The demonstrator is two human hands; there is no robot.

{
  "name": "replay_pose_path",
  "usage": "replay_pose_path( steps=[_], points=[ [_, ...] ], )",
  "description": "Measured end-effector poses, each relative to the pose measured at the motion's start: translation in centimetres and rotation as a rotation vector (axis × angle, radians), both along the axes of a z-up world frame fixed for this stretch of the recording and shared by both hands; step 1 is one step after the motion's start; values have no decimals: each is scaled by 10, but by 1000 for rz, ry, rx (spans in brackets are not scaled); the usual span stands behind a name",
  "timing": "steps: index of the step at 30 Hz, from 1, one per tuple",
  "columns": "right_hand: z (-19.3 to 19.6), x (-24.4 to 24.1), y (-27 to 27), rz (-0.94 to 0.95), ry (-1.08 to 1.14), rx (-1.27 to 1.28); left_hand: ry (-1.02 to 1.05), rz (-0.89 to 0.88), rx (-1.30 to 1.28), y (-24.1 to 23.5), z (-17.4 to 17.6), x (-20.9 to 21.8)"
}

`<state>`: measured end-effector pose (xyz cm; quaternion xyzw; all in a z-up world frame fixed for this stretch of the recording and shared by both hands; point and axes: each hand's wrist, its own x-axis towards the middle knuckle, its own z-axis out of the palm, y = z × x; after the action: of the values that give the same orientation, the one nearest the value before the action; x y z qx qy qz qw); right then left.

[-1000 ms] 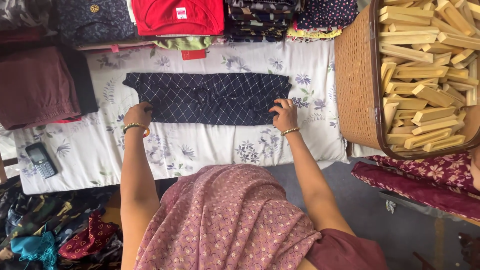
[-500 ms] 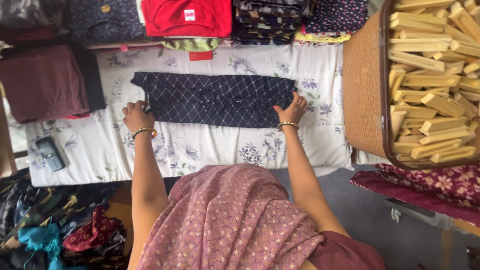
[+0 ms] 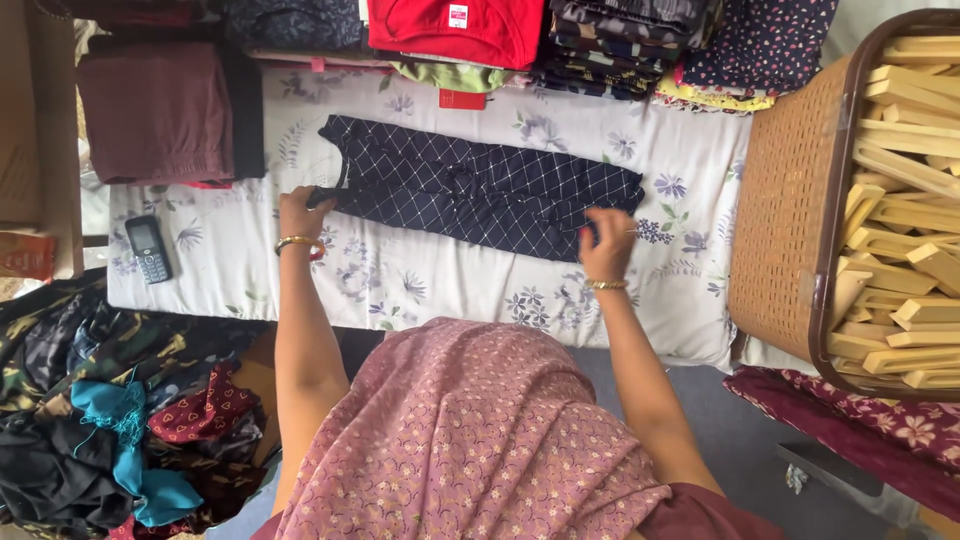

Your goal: Folding laundry on a flat surface covered with a floral sheet.

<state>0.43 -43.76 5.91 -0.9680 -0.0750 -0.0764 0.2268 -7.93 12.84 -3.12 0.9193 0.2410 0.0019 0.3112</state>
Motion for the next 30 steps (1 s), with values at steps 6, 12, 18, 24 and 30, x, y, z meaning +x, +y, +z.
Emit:
replay_pose_path(
  steps=[6,12,18,24,30],
  points=[
    [4,-41,12,397,-65,-14,43,-130,46,16,6,1],
    [-32,-40,-15,243,-33,2,124,-201,91,22,34,5],
    [-10,-31,-5,213,6,54,198,-224,129,18,39,12],
    [-15,-25,-19,243,72,44,292,-233,92,25,44,9],
    [-2,-28,-18,327,87,-18,493,-276,209,9,57,10]
  ],
)
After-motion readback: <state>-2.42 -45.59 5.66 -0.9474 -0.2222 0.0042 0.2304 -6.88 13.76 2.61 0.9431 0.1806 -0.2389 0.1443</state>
